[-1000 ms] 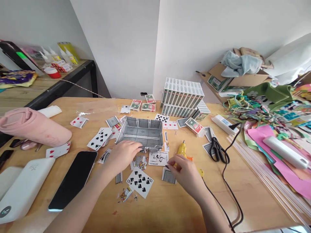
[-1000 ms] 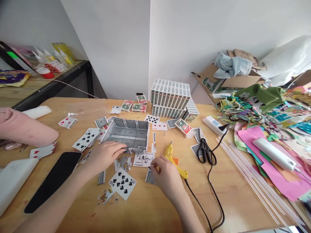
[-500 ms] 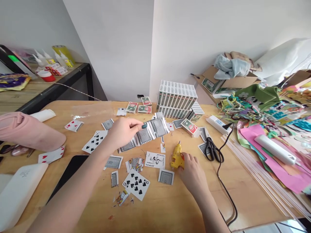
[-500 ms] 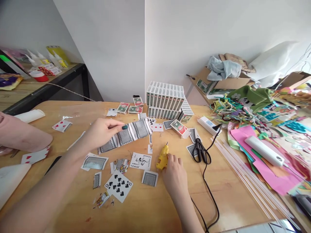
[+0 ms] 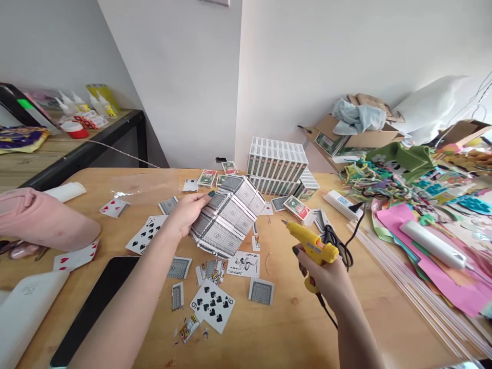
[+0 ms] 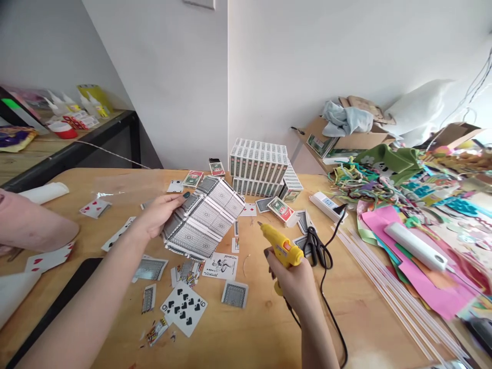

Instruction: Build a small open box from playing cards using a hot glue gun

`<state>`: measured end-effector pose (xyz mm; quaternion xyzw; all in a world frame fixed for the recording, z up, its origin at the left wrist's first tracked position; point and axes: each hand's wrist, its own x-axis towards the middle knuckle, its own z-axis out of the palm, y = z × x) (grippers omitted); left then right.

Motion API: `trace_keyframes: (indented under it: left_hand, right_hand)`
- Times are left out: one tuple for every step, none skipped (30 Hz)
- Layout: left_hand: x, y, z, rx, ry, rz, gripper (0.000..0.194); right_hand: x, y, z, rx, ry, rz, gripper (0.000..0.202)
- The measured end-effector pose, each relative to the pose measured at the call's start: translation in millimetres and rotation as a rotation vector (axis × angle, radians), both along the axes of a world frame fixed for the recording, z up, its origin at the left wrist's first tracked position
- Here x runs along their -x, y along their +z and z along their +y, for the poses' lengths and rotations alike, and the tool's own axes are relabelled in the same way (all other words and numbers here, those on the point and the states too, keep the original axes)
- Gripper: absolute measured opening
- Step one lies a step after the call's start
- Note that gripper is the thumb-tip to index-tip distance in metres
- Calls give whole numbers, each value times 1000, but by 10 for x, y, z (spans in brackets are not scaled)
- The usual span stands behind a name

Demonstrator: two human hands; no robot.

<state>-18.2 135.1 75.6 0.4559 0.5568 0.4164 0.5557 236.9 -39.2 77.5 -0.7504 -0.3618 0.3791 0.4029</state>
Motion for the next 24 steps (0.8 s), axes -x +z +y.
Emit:
trace_keyframes:
  left_hand:
    - [8, -17, 21, 3, 20, 18, 26]
    - [14, -31, 37, 15, 37, 30, 27]
    - [19, -42, 46, 17, 47, 37, 30]
    - [22, -52, 47, 15, 44, 35, 34]
    - [24, -62, 41, 15, 19, 20, 39]
    - [25, -72, 29, 17, -19, -2, 43]
    - [25, -82, 15, 19, -66, -19, 47]
    - [23, -91, -1, 19, -112, -25, 48]
    - [20, -100, -15, 19, -152, -17, 47]
    - [15, -107, -28, 24, -184, 3, 45]
    - [8, -111, -37, 38, -214, 27, 43]
    - [-3, -114, -44, 54, -247, 49, 41]
    - [-16, -114, -49, 68, -283, 68, 40]
    - [-30, -113, -52, 73, -321, 85, 39]
    - [-44, -113, -53, 70, -360, 105, 38]
    - [-56, -116, -53, 54, -398, 129, 37]
    - [-64, -124, -51, 30, -432, 170, 37]
    - [-66, -136, -47, 6, -455, 224, 38]
    - [-62, -154, -40, -14, -464, 288, 39]
    - [-50, -176, -31, -32, -459, 356, 40]
    - [-32, -199, -19, -50, -444, 420, 40]
    - [-9, -220, -5, -63, -426, 468, 39]
    - [16, -237, 7, -73, -408, 492, 37]
    - [40, -247, 18, -90, -397, 500, 34]
  right_hand:
    - [7, 33, 20, -31, 49, 74, 28]
    - [19, 62, 49, -70, 98, 137, 28]
    - [36, 88, 87, -110, 139, 192, 28]
    - [57, 114, 133, -146, 172, 237, 28]
    - [80, 143, 186, -174, 199, 271, 28]
    - [106, 176, 245, -197, 227, 297, 27]
    - [131, 213, 310, -213, 253, 309, 27]
    - [156, 254, 377, -225, 278, 309, 25]
    - [178, 296, 447, -242, 297, 302, 24]
    - [198, 339, 517, -258, 313, 289, 24]
    - [213, 379, 586, -261, 332, 277, 24]
    - [224, 415, 653, -269, 347, 273, 24]
    - [232, 445, 716, -272, 359, 268, 24]
    - [236, 470, 773, -274, 361, 255, 25]
    - [237, 489, 824, -278, 357, 233, 25]
    - [238, 501, 867, -279, 350, 209, 27]
    - [239, 508, 903, -281, 338, 184, 29]
    - [242, 509, 930, -278, 329, 161, 31]
    - [247, 505, 950, -268, 323, 141, 32]
    - [256, 495, 965, -251, 318, 122, 31]
    - [269, 479, 975, -231, 317, 107, 28]
    - [286, 460, 982, -212, 319, 97, 25]
    - [305, 438, 987, -200, 324, 91, 22]
    - [326, 415, 993, -196, 328, 86, 21]
